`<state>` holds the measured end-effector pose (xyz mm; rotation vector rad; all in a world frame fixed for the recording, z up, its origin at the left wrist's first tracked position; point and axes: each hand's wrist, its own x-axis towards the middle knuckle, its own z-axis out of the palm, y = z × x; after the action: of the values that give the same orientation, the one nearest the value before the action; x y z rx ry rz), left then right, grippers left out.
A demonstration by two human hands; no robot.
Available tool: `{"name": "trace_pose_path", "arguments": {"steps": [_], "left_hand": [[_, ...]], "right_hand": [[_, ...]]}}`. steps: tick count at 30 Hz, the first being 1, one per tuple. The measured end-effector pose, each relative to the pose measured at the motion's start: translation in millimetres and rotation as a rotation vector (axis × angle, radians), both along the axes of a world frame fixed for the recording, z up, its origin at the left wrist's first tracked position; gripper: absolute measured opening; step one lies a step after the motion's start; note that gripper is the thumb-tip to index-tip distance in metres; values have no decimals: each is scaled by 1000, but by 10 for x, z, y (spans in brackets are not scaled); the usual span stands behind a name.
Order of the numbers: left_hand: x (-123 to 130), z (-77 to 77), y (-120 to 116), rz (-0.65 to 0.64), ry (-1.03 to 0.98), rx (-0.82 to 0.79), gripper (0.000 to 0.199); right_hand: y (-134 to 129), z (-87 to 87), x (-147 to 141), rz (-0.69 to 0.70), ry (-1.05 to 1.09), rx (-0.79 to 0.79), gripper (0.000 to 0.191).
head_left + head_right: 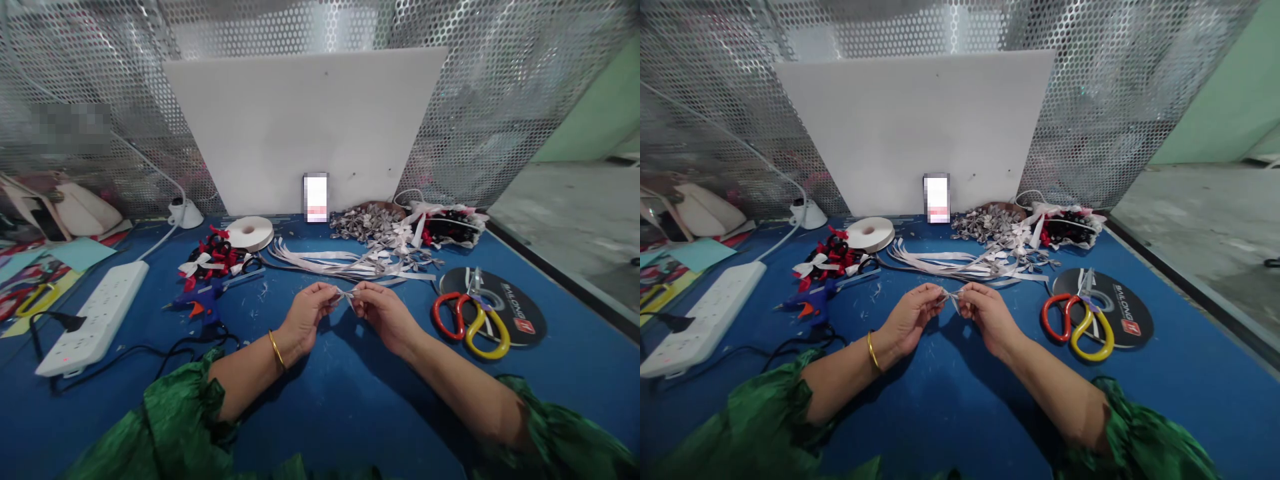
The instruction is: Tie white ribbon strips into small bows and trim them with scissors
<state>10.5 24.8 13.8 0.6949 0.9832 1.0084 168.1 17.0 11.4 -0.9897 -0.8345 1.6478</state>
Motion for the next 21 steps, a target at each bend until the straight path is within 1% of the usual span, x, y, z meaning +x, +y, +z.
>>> {"name": "trace_pose_path", "arguments": {"steps": [2,4,6,7,8,10,12,14,15,16,18,19,20,21], "left_hand": [[0,6,0,-7,46,19,25],[5,23,-10,50,131,74,31],[16,43,-32,135,207,135,32],[22,52,-45,149,225,149,32],[28,60,-59,131,228,147,32],[37,66,-85,35,196,111,35],[42,60,-100,-38,153,69,35],[41,48,-99,-45,123,44,32],[38,43,-91,-36,110,37,30],[33,41,-81,-29,99,32,28],[19,48,-53,-35,83,38,24],[10,57,-40,-49,87,49,22],[1,69,-27,-72,107,65,21],[-8,83,-18,-102,141,87,20]], "right_hand": [[6,14,7,-24,-48,41,13],[12,32,15,-83,-156,125,15],[5,48,20,-168,-339,248,17],[-5,53,21,-214,-458,327,18],[-21,54,21,-254,-590,424,18],[-62,49,19,-293,-877,659,14],[-107,41,16,-264,-1161,912,10],[-147,38,11,-169,-1384,1120,10],[-164,42,9,-121,-1455,1199,11],[-179,51,6,-74,-1487,1260,12],[-200,79,6,-23,-1442,1312,13],[-204,96,9,-35,-1378,1296,12],[-202,113,15,-70,-1304,1246,11],[-192,129,24,-122,-1228,1164,10]]}}
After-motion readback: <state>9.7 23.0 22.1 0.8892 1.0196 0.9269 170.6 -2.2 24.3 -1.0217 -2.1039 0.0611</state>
